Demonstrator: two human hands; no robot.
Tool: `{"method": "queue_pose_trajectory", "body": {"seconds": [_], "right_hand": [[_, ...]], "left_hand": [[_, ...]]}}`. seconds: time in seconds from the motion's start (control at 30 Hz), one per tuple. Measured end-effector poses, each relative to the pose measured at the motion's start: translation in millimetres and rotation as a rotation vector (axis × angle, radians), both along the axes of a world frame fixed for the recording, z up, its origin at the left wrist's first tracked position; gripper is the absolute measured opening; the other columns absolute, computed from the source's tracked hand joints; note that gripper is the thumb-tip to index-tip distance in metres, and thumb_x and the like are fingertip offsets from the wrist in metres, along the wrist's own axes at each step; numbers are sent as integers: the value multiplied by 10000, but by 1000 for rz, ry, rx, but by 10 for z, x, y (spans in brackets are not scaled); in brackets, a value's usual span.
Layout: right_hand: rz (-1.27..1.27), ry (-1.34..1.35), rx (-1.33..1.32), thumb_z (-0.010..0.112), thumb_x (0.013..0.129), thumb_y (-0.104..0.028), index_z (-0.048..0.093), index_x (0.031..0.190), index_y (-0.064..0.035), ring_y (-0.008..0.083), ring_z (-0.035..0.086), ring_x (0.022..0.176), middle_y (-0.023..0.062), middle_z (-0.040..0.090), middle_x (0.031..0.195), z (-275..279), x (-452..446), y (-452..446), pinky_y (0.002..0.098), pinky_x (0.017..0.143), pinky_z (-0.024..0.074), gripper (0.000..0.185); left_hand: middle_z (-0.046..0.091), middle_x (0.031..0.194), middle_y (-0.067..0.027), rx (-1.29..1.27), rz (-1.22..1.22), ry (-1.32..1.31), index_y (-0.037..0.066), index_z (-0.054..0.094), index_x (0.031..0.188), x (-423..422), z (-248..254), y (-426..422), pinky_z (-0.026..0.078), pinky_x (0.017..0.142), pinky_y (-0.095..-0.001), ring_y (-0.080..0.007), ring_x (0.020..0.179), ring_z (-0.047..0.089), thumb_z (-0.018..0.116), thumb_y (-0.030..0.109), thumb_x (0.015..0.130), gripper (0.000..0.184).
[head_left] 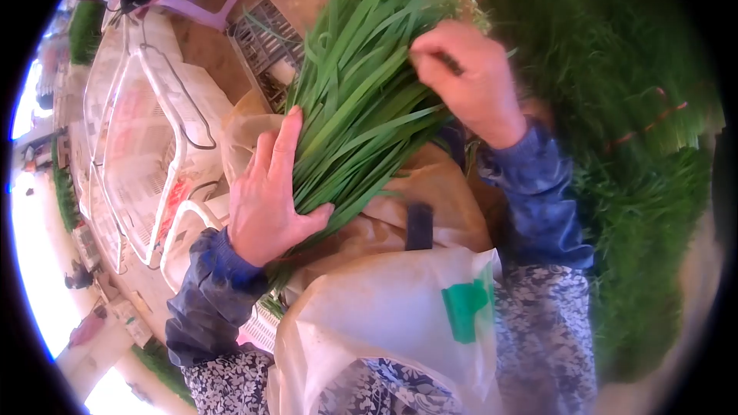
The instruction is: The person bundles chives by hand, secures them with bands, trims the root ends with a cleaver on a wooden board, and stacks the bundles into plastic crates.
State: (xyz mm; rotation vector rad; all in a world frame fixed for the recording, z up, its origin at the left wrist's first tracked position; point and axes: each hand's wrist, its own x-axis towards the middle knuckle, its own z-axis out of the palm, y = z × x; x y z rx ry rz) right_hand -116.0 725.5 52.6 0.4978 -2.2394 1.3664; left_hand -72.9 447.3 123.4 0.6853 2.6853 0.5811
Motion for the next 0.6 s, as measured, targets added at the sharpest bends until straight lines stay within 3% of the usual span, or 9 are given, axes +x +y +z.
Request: {"method": "queue_pose_trajectory", "body": {"seconds": [0.1,0.2,0.3,0.33,0.4,0.47,0.53,0.57,0.6], "right_hand": [[-413,-266,-465,655,844,-37,674,870,-25,148,575,618,72,658,749,-219,-73,353,283,608,477,35],[-610,-549,142,595,950,-337,689,919,-39,255,573,580,159,553,596,-436,70,1016,324,615,485,314],[-687,-402,486,630,927,-264,665,949,-31,256,613,653,140,599,679,-466,390,1039,333,653,499,237],[-658,-271,256,651,901,-220,655,962,-23,253,632,710,134,621,744,-329,457,893,339,676,506,207],[-542,-143,-162,702,823,-112,640,997,-10,251,651,821,121,645,886,69,622,473,346,728,519,211],[-53,214,-90,746,797,-206,643,916,-66,273,624,752,100,621,816,220,719,187,377,738,522,210],[385,251,-163,762,781,-332,596,905,-65,289,609,799,107,592,862,426,665,-313,400,730,497,338],[389,272,-113,735,783,-378,572,932,-51,281,587,819,109,581,912,433,580,-536,385,737,470,394],[388,156,86,744,786,-378,584,1075,-15,317,570,1037,163,570,1112,405,488,-628,419,861,462,491]], "left_hand": [[492,1336,-241,-15,0,-91,-8,215,1534,-37,59,-54,464,988,-428,-407,1193,548,806,219,667,1074],[435,1441,-252,46,-42,-93,-32,213,1527,-184,75,-153,377,1095,-400,-378,1316,477,804,242,716,1040],[417,1468,-251,125,9,-151,-32,199,1530,-362,39,53,316,1139,-372,-321,1363,434,787,231,751,1011],[425,1461,-249,132,11,-128,-31,193,1532,-432,22,135,312,1141,-368,-303,1368,426,788,228,750,1017],[487,1377,-277,167,-24,-33,-6,226,1529,-549,-191,150,404,1066,-417,-407,1272,509,806,253,725,1025],[525,1358,-232,329,81,-224,7,234,1528,-663,-243,195,407,1069,-392,-366,1256,533,774,155,740,967],[552,1342,-173,561,157,-312,15,286,1504,-695,-204,217,427,1050,-359,-293,1231,556,697,14,748,860],[557,1332,-147,708,253,-409,17,314,1485,-711,-138,166,436,1037,-345,-259,1215,561,657,-36,745,818],[563,1321,-120,853,360,-497,19,343,1467,-716,-62,74,445,1023,-331,-225,1199,567,617,-86,741,783]]}}
